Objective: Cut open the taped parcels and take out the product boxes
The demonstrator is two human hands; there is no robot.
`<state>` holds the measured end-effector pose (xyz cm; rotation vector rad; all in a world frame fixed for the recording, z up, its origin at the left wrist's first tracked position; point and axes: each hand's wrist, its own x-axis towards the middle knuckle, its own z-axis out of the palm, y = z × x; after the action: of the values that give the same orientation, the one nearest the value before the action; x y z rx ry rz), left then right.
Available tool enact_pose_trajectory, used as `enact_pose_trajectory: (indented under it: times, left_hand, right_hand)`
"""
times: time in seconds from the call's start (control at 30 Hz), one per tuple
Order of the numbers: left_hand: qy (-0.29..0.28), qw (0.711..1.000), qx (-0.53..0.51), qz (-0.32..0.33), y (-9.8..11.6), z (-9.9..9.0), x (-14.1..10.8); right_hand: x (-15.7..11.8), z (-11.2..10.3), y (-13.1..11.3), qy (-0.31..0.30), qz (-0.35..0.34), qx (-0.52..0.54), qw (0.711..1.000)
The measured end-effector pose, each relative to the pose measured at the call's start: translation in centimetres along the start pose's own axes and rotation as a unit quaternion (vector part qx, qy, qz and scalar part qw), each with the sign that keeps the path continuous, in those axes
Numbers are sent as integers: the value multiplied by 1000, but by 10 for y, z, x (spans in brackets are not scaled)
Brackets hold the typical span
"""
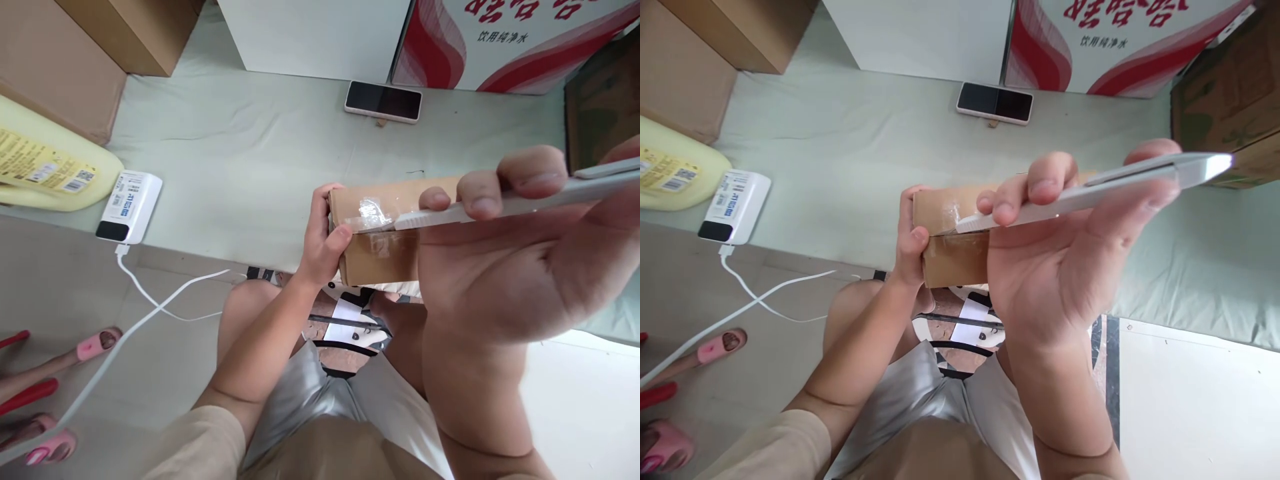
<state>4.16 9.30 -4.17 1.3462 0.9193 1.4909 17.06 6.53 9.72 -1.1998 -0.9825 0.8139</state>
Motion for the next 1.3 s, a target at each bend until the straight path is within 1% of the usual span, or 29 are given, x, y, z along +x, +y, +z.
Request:
enact_pose_trajectory:
  times: [0.1, 0.17, 0.33, 0.43, 0.5, 0.67, 0.8, 0.87, 0.97, 1.03, 1.1, 1.2, 1.3]
  left_hand:
    - [-39, 999, -31, -19, 2, -1, 0]
    - [-38, 998, -36, -19, 3, -1, -1]
    - [-34, 999, -34, -9, 3, -1, 0]
    - [-30, 999, -40, -16, 3, -1, 0]
    - [-33, 998, -49, -20, 3, -1, 0]
    - [-40, 997, -59, -14, 1, -1, 0]
    - [-43, 998, -54, 7, -2, 0, 0]
    - [-48, 998, -49, 12, -2, 0, 0]
    - [-54, 998, -37, 15, -3, -1, -1]
    - [-51, 998, -32, 17, -4, -1, 0]
    - [-46, 998, -30, 19, -4, -1, 0]
    - [-41, 999, -30, 20, -4, -1, 1]
    - [-44, 998, -25, 19, -3, -1, 1]
  right_hand:
    - [-1, 0, 0, 27, 9, -4, 1000]
    - [-1, -4, 4, 11, -7, -30, 999]
    - [4, -25, 24, -59, -98, -43, 993]
    - [5, -32, 28, -69, -113, -94, 987]
    - [5, -33, 27, -68, -109, -98, 987]
    - [4, -34, 24, -75, -96, -56, 991]
    - [3, -33, 25, -75, -84, 11, 994]
    - [2, -29, 24, -69, -90, 36, 993]
    - [-1, -21, 21, -71, -101, 38, 992]
    - [-3, -16, 16, -77, -97, 38, 992]
    - [-5, -11, 12, -80, -91, 61, 991]
    - [-9, -6, 7, -81, -120, 112, 983]
    - [-8, -5, 6, -114, -146, 191, 964]
